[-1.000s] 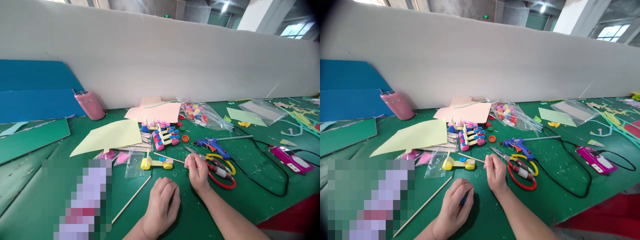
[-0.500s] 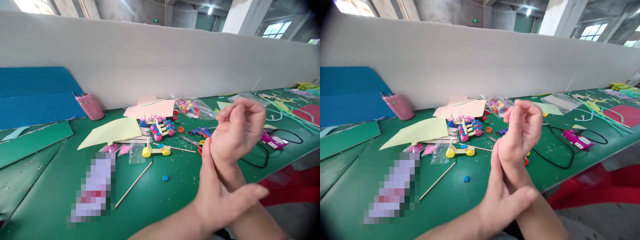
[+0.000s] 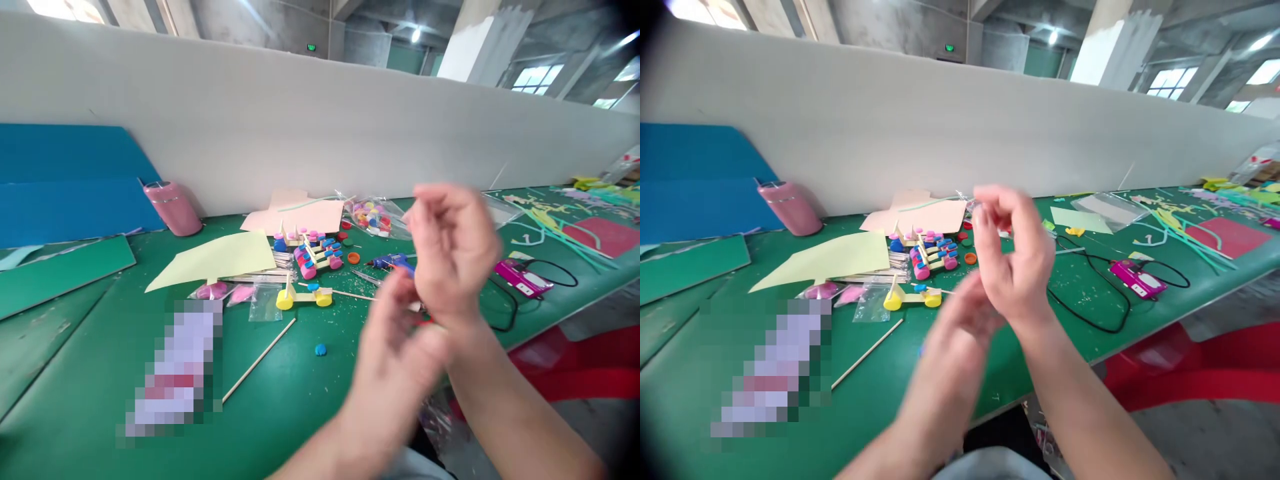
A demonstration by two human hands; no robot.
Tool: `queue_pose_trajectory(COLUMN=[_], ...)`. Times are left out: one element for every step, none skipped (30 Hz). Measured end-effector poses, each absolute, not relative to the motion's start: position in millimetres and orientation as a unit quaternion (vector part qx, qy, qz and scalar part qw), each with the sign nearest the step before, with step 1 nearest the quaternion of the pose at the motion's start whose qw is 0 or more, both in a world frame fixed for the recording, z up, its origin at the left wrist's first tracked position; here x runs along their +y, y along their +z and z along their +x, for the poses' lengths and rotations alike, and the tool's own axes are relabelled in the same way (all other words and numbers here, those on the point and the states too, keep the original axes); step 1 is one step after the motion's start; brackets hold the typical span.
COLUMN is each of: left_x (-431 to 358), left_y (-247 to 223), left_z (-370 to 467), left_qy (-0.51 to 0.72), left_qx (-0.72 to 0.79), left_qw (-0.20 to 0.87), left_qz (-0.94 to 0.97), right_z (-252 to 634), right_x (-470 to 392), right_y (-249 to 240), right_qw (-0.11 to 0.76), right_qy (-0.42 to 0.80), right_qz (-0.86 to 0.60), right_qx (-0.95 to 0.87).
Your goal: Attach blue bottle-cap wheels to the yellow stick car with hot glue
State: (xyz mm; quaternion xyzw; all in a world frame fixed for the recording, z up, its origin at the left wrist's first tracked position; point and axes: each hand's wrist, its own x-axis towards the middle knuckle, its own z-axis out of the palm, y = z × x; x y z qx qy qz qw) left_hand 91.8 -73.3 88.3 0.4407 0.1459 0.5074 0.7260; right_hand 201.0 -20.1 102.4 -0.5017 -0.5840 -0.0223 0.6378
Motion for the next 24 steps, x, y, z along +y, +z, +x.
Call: queue_pose_trajectory(left_x=[-62.3, -52.9, -45.5, -40.2, -36.9, -35.2, -34.7, -34.9, -35.3, -35.6, -35.4, -34.7, -33.5, -31.7, -29.7, -27.6, -25.7, -24.2, -23.0, -22.4, -22.4, -22.9, -23.8, -25.0], left_y=[91.4, 89.3, 82.2, 71.0, 57.0, 41.9, 27.2, 14.3, 4.0, -3.3, -7.8, -10.0, -10.6, -10.3, -9.9, -9.9, -10.4, -11.6, -13.3, -15.4, -17.4, -19.3, -20.8, -22.0], left_z=[73.9, 54.9, 35.9, 18.2, 3.1, -8.8, -16.9, -21.2, -22.1, -20.5, -17.1, -13.0, -9.0, -5.9, -4.1, -3.7, -4.7, -6.7, -9.4, -12.3, -14.9, -16.9, -18.1, -18.5], left_qy=[0.561, 0.601, 0.621, 0.612, 0.566, 0.498, 0.438, 0.374, 0.313, 0.263, 0.219, 0.181, 0.154, 0.137, 0.13, 0.133, 0.143, 0.161, 0.181, 0.203, 0.229, 0.247, 0.268, 0.292], left_qx=[0.211, 0.264, 0.323, 0.383, 0.428, 0.442, 0.438, 0.425, 0.42, 0.411, 0.402, 0.398, 0.394, 0.389, 0.385, 0.38, 0.376, 0.374, 0.372, 0.37, 0.372, 0.378, 0.386, 0.399], left_qw=[0.657, 0.576, 0.486, 0.39, 0.303, 0.241, 0.186, 0.143, 0.108, 0.08, 0.059, 0.039, 0.022, 0.01, 0.003, 0.001, 0.007, 0.016, 0.028, 0.043, 0.055, 0.068, 0.08, 0.091], left_qz=[0.456, 0.487, 0.523, 0.572, 0.636, 0.706, 0.762, 0.812, 0.845, 0.869, 0.887, 0.898, 0.906, 0.911, 0.914, 0.915, 0.916, 0.913, 0.91, 0.906, 0.898, 0.89, 0.879, 0.864], right_z=[199.1, 197.2, 195.1, 192.4, 189.1, 185.2, 180.7, 175.9, 171.0, 166.4, 162.6, 159.8, 158.2, 158.2, 159.8, 162.9, 167.6, 173.6, 180.9, 189.3, 198.9, 209.6, 221.4, 234.5], right_x=[-24.9, -30.2, -35.8, -41.7, -47.4, -52.4, -56.5, -59.5, -61.2, -61.9, -61.8, -61.2, -60.4, -59.7, -59.3, -59.3, -60.1, -61.7, -64.6, -69.1, -75.3, -83.6, -93.9, -106.0], right_y=[91.0, 78.5, 65.1, 51.3, 38.0, 26.0, 15.6, 7.4, 1.3, -3.0, -6.0, -7.9, -9.3, -10.3, -11.0, -11.6, -12.2, -13.1, -14.6, -17.1, -21.2, -27.1, -34.8, -44.1], right_qw=[0.61, 0.571, 0.52, 0.456, 0.388, 0.33, 0.283, 0.242, 0.209, 0.187, 0.171, 0.159, 0.15, 0.143, 0.138, 0.134, 0.129, 0.119, 0.108, 0.098, 0.085, 0.085, 0.088, 0.088], right_qy=[-0.027, -0.025, -0.012, 0.007, 0.035, 0.053, 0.069, 0.084, 0.1, 0.11, 0.118, 0.122, 0.121, 0.115, 0.102, 0.084, 0.06, 0.034, 0.006, -0.024, -0.051, -0.085, -0.118, -0.137], right_qz=[-0.511, -0.524, -0.531, -0.538, -0.542, -0.542, -0.529, -0.509, -0.491, -0.478, -0.476, -0.476, -0.473, -0.471, -0.468, -0.464, -0.461, -0.458, -0.452, -0.453, -0.468, -0.485, -0.498, -0.514], right_qx=[-0.605, -0.631, -0.669, -0.709, -0.744, -0.771, -0.797, -0.822, -0.84, -0.851, -0.854, -0.856, -0.86, -0.863, -0.867, -0.872, -0.876, -0.88, -0.885, -0.886, -0.878, -0.866, -0.855, -0.842])
